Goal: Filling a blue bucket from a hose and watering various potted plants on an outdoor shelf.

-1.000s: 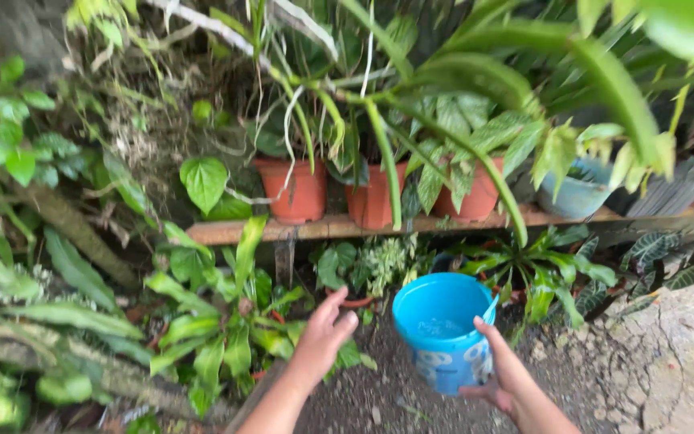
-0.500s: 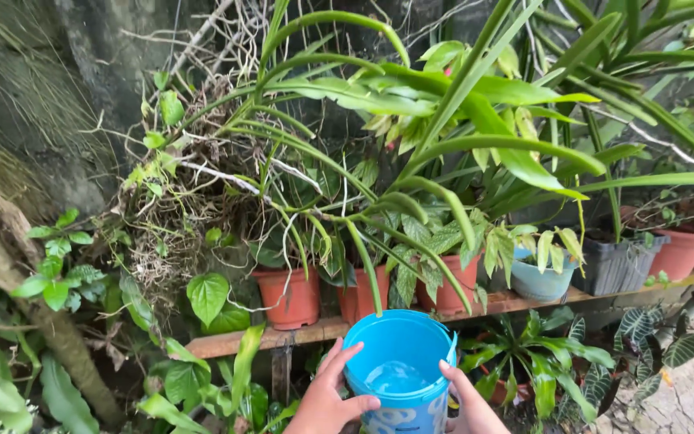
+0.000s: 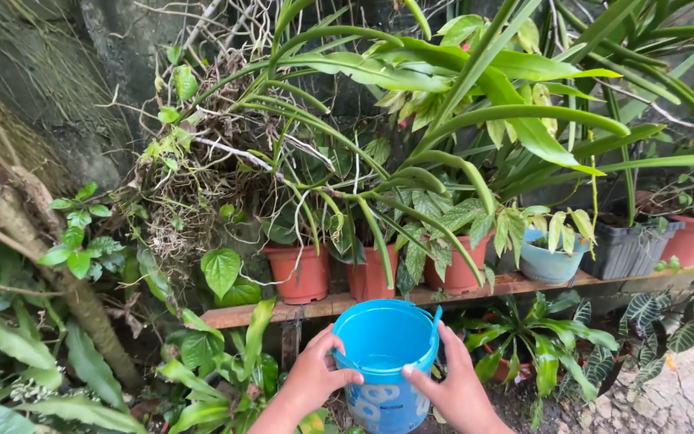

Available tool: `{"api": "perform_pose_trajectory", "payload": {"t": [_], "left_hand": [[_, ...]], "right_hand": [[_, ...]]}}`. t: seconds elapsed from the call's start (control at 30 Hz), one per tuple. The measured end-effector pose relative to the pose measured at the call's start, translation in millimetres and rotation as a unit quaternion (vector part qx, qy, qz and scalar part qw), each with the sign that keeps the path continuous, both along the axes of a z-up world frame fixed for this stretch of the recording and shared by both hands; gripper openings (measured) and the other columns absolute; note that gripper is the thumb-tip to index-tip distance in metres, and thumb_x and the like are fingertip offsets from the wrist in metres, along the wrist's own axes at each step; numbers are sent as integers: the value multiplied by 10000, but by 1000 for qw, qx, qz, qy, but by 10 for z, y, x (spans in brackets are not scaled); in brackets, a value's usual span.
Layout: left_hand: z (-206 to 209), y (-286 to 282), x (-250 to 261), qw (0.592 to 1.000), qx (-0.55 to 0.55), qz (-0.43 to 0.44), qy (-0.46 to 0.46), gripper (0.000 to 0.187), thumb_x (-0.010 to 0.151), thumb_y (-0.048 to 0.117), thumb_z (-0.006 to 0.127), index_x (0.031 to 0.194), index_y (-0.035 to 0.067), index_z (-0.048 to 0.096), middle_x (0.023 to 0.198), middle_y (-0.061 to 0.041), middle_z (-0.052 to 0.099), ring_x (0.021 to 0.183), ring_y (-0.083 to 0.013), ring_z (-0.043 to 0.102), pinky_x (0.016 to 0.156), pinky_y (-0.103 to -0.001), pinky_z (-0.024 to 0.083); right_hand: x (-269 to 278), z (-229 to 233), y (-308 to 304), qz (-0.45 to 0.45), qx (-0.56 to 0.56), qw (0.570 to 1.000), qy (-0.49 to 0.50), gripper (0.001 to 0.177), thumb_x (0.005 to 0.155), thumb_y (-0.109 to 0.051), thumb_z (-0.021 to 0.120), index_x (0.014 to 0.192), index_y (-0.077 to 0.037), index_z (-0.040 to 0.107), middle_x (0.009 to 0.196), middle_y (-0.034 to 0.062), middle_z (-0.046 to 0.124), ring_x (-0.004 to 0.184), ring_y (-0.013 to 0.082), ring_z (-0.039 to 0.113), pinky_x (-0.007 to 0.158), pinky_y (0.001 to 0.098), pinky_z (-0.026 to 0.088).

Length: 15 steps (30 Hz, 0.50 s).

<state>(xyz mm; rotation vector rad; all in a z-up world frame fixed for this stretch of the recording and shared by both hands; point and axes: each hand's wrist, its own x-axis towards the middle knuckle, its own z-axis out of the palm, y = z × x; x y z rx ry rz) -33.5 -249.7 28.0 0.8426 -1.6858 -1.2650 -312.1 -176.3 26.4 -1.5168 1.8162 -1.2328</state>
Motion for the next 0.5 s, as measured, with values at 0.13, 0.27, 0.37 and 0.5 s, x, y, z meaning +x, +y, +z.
{"api": "perform_pose_trajectory", "payload": {"t": [0.13, 0.27, 0.37, 0.5], "left_hand": [[-93, -15, 142, 999, 1, -1, 52, 505, 668, 85, 955, 903, 49, 510, 1594, -102, 386, 1285, -216, 582, 974, -381, 620], [43, 5, 176, 999, 16, -5, 49, 506, 666, 97, 946, 891, 53, 495, 1570, -80, 425, 1191, -214, 647, 923, -373, 632], [156, 0, 99, 996, 46, -18, 67, 508, 668, 81, 937, 892, 56, 482, 1526, -71, 464, 1144, -208, 674, 881, -373, 637], [367, 31, -41, 992, 102, -19, 71, 511, 661, 59, 919, 904, 78, 469, 1479, -24, 533, 1056, -222, 713, 810, -357, 628]], "right_hand": [[197, 402, 224, 61, -105, 984, 129, 1158, 673, -469, 913, 1576, -138, 269, 1577, 210, 308, 1478, 384, 318, 1159, 514, 322], [153, 411, 202, 104, -141, 965, 197, 926, 675, -362, 931, 1463, -206, 470, 1605, 228, 274, 1470, 435, 313, 1109, 522, 357], [139, 528, 240, 136, -161, 941, 267, 711, 760, -337, 896, 1398, -224, 602, 1587, 211, 327, 1473, 445, 324, 1119, 530, 358], [28, 760, 261, 143, -156, 935, 285, 629, 805, -315, 844, 1383, -188, 632, 1571, 153, 438, 1493, 454, 330, 1111, 555, 356]]}}
